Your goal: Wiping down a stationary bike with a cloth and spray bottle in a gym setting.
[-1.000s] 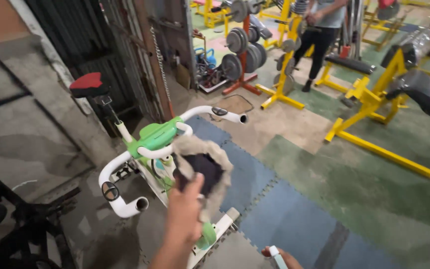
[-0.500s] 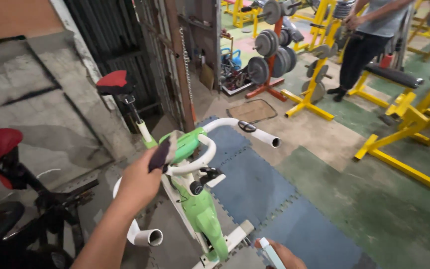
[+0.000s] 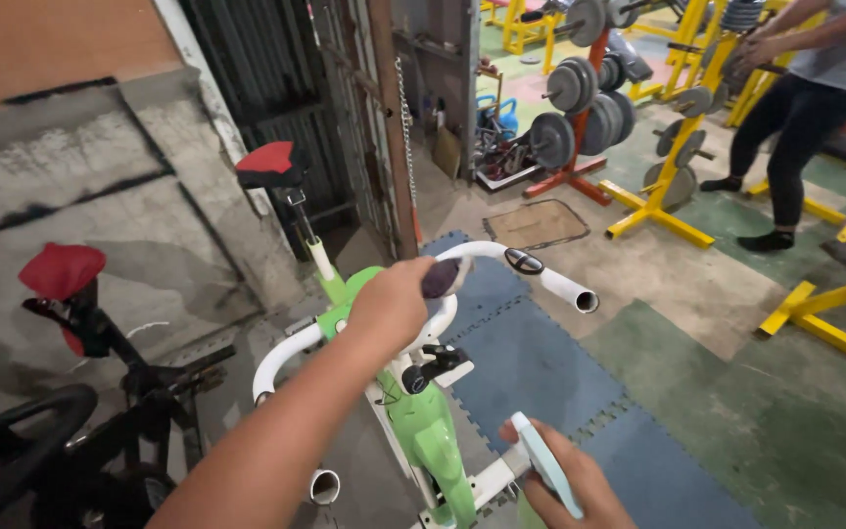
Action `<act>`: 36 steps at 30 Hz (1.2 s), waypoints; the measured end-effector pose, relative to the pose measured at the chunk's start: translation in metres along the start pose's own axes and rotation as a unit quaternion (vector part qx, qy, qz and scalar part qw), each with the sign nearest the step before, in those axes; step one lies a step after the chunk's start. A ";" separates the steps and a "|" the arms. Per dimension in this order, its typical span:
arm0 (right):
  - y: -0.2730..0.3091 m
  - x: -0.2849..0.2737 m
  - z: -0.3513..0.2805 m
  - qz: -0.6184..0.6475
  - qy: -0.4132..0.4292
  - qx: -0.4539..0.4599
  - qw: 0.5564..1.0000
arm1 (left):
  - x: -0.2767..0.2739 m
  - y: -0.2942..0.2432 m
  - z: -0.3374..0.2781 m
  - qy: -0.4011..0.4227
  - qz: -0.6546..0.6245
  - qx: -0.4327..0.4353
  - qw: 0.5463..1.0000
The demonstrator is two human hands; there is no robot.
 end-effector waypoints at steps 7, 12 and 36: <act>-0.007 -0.008 0.024 -0.012 0.046 0.041 0.998 | 0.063 0.000 0.028 -0.131 0.195 0.136 0.962; -0.008 -0.013 0.037 -0.007 0.120 -0.043 0.992 | 0.104 0.015 0.035 0.082 0.102 -0.102 0.986; -0.014 -0.015 0.103 0.033 0.170 -0.037 0.984 | 0.132 0.116 0.057 0.045 -0.279 -0.321 0.904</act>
Point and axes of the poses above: each hand's wrist, its own z-axis towards the middle knuckle, its own x-axis out of the palm, y = z × x, the point moved 9 cm from there along z, towards the middle knuckle, and after that the axes turned 9 degrees about -x, right-handed, at the moved point
